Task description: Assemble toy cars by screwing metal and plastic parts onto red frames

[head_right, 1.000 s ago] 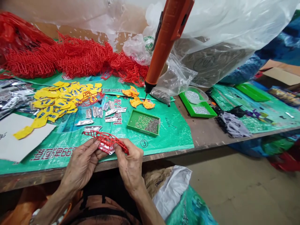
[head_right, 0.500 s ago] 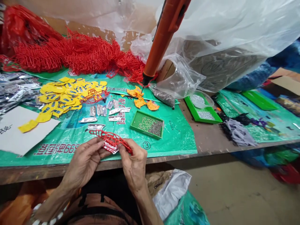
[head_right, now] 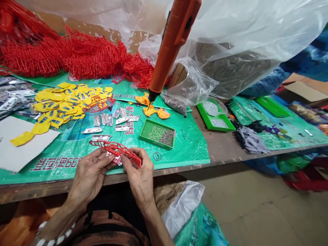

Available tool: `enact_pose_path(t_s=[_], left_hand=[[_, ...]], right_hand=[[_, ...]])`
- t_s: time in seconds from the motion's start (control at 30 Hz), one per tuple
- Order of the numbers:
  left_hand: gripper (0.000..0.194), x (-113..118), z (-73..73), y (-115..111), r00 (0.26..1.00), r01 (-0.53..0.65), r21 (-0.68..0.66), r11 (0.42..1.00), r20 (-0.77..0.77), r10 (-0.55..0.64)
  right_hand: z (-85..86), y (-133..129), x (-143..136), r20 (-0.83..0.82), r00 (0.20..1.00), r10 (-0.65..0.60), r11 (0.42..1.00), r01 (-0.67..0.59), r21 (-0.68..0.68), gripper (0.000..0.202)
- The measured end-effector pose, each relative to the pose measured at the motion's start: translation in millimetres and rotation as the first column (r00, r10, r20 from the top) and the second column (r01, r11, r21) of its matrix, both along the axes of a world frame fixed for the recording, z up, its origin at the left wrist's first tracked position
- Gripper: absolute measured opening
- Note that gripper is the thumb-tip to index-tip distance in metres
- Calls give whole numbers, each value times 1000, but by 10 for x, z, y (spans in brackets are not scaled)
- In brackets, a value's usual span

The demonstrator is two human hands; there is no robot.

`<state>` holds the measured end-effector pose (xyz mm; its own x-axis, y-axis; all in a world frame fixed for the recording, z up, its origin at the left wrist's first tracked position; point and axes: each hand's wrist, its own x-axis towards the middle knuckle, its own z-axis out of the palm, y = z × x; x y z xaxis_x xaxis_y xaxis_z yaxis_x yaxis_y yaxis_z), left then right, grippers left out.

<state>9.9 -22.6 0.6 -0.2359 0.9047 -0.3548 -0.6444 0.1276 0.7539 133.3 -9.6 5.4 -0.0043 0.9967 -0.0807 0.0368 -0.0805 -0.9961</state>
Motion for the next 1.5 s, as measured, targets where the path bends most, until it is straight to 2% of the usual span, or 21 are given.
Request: enact_pose_path(t_s=[0.2,0.4,0.7,0.9,1.0,1.23,1.5], left_hand=[[21,34,8,24,1000,2,-13,1000,24,-2],[24,93,33,69,999,-18,1,1000,32,17],[22,209,52,118,1000,-9,-1,1000,-11,9],[28,270,93,143,999,-28,21,999,-21,28],[28,280,75,153,996,-36,21,999,-76,38],[24,236,2,153,970,31,65,997,-241,-14],[19,229,-3,146,956,99,72,993,-284,-74]], right_hand=[[-28,-4,-21,-156,987,43,994,-58,-95,22],[-24,37,2,-145,989,21,999,-27,-43,20],[-80,72,73,-226,974,4,994,-28,-105,22],[-81,127,76,-299,954,9,993,-45,-113,24],[-81,119,67,-321,947,-7,995,-25,-94,21],[-65,108,73,-369,929,-35,997,8,-76,18],[-78,133,38,-429,902,-46,997,19,-69,13]])
